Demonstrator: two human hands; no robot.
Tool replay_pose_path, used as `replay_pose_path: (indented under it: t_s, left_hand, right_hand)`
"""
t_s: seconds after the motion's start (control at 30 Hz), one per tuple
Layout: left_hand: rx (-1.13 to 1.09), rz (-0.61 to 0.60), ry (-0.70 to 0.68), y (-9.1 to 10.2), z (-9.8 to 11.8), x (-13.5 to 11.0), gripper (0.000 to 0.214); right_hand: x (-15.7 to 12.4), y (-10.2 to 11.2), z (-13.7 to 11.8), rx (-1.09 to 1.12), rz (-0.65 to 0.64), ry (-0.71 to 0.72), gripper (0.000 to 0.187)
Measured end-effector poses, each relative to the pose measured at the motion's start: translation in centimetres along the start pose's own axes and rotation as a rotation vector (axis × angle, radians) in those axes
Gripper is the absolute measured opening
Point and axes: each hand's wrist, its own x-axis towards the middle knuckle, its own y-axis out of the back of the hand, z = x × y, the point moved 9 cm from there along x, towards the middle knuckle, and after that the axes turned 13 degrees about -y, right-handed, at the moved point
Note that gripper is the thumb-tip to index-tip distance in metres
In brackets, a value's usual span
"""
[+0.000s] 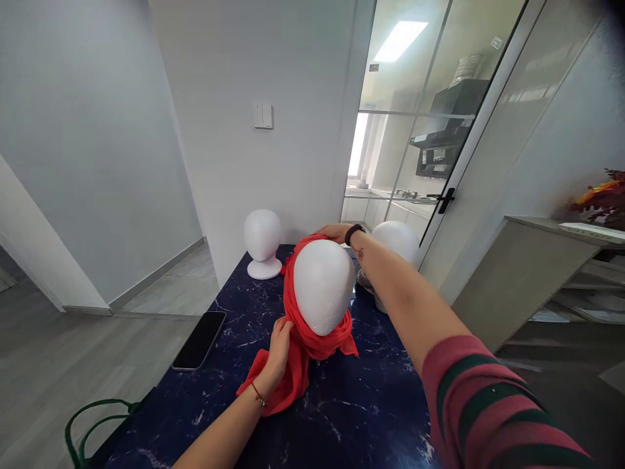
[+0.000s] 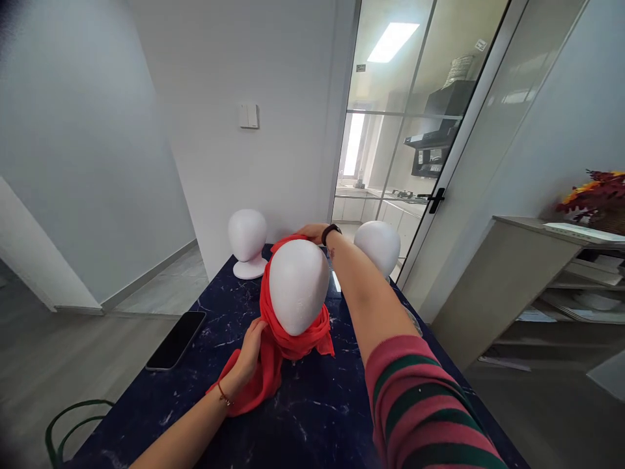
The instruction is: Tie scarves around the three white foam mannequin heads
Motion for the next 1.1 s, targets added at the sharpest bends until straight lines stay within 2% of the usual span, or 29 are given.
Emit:
replay_pose_path:
  t_s: [0.1,0.2,0.43,0.57,0.67,0.73,0.8,0.9,0.97,1.03,1.1]
  left_hand:
    - [0.015,-0.049,0.079,-0.6,-0.4,-0.2,0.025]
    - [0.019,-0.038,0.114,-0.5,-0.6,-0.4,0.027]
    - [0.037,-0.073,0.064,-0.6,-1.5,-0.8,0.031]
    - [0.111,-0.092,0.05,-0.4,-2.0,-0.9,0.027]
    - [0.184,-0.126,0.054,-0.3,-2.3,-1.0,0.027]
    - [0.2,-0.136,0.058,-0.2,-2.5,-1.0,0.029]
    - [0.195,-0.155,0.038,-0.5,-2.5,-1.0,0.03]
    - [0.202,-0.181,0.006,-0.9,-2.5,-1.0,0.029]
    - [0.21,-0.195,-0.007,-1.2,-2.4,-1.0,0.031]
    - [0.215,-0.196,-0.026,-1.2,-2.1,-1.0,0.034]
    - [0.22,-0.183,-0.036,-1.0,-2.0,-1.0,0.036]
  right_hand:
    - [0.2,1.3,3.7,0.079,0.064,-0.046,0.015]
    - [0.5,2.3,7.0,0.139,0.101,-0.033,0.021]
    - [-0.1,3.9,14.4,0.243,0.195,0.003,0.02]
    - [-2.2,2.9,19.0,0.285,0.245,0.004,0.013]
    - [-4.1,1.1,21.9,0.284,0.289,0.022,0.02]
    - [-5.4,-0.3,22.8,0.204,0.318,0.059,0.029]
    - [-6.5,-1.7,22.8,0.014,0.362,0.122,0.038]
    - [-8.1,-2.6,22.1,-0.358,0.558,0.163,0.047]
    - [-8.9,-3.1,21.9,-0.492,0.667,0.162,0.047]
    - [-9.1,-3.9,21.8,-0.453,0.669,0.214,0.047]
    - [-9.1,-4.6,22.0,-0.302,0.637,0.279,0.052]
